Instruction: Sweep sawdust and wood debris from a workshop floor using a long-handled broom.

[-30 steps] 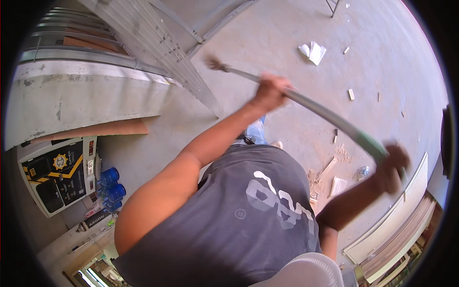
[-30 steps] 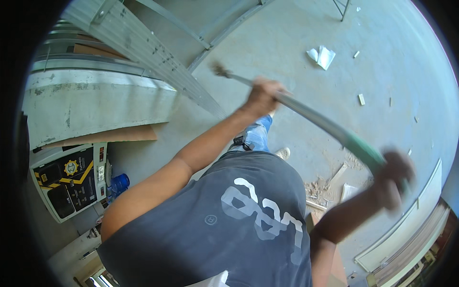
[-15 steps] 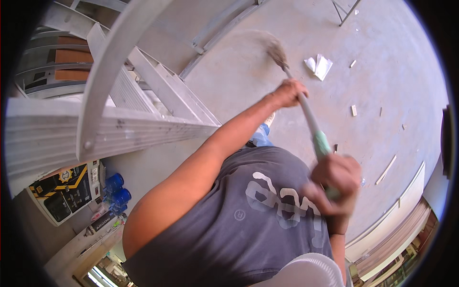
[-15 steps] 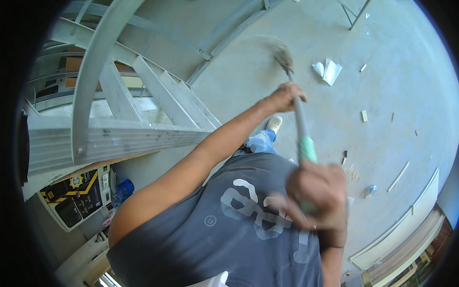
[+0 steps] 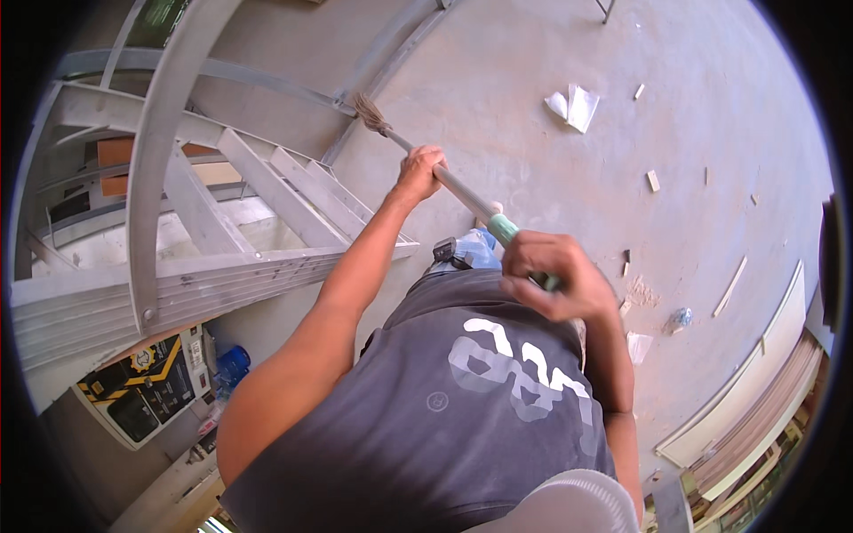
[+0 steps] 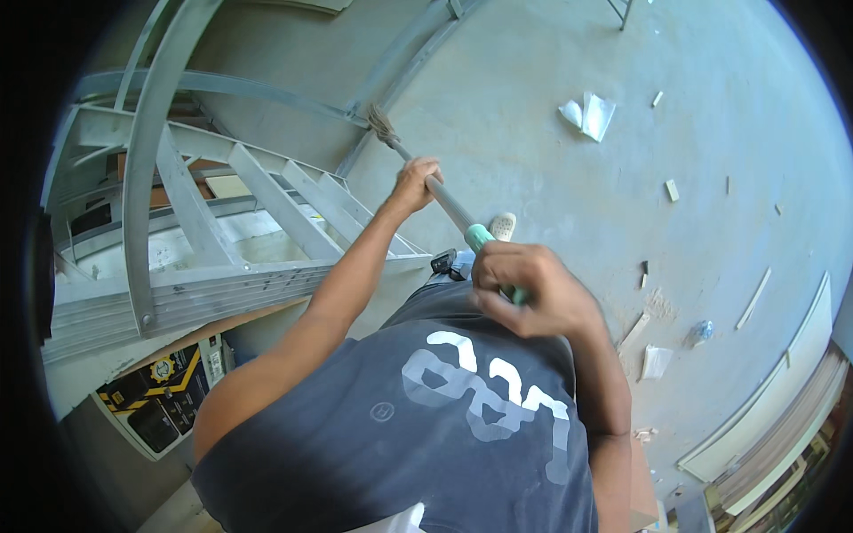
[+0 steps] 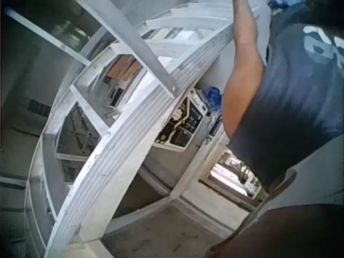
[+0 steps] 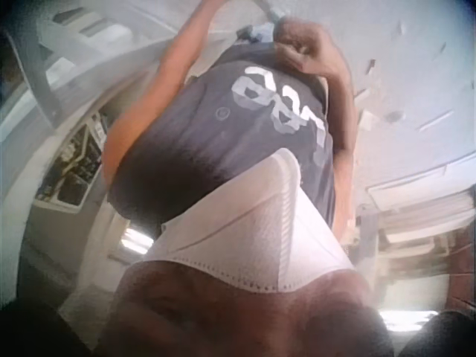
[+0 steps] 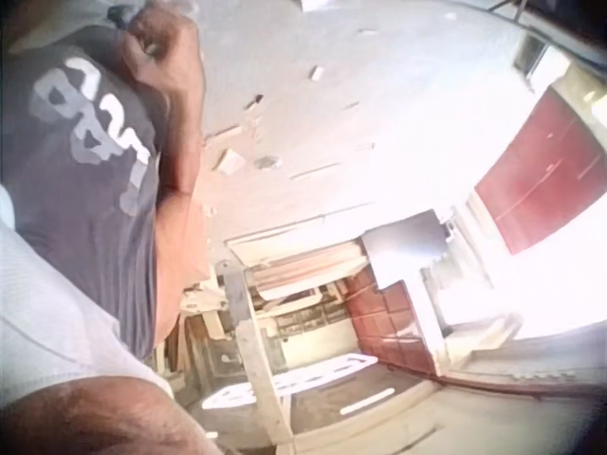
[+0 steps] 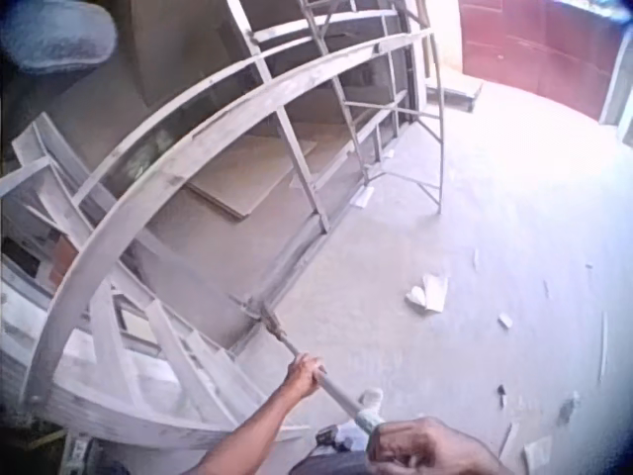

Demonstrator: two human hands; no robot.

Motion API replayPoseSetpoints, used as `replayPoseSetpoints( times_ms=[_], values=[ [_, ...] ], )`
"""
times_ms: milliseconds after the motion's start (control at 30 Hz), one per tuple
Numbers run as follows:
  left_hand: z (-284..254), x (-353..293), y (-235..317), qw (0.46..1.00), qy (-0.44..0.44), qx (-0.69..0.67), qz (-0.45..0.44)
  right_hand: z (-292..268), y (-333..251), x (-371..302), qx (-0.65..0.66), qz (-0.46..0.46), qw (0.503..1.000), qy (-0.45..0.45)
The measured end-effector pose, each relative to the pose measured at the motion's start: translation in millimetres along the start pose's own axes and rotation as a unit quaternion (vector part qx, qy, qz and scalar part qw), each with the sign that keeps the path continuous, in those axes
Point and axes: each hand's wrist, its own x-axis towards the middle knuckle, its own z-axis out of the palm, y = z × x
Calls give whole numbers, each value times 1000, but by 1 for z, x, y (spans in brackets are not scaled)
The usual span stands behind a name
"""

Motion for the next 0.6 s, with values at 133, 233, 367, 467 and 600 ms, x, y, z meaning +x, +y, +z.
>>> replayPoseSetpoints(
  times_ms=[133, 233, 367, 467, 600],
  values=[
    [99, 13, 33, 968, -243, -62, -18, -9, -8, -28, -79, 47, 996, 0],
    [166, 24, 126, 940, -234, -211, 133, -10, -59, -57, -172, 98, 979, 48],
    [215, 36, 242, 873, -300, -308, 230, -11, -102, -75, -234, 88, 966, 60],
    [169, 67, 324, 841, -331, -340, 261, -23, -149, -113, -370, -17, 923, 103],
    [89, 80, 338, 832, -283, -404, 254, -40, -240, -219, -504, 396, 692, 331]
  ],
)
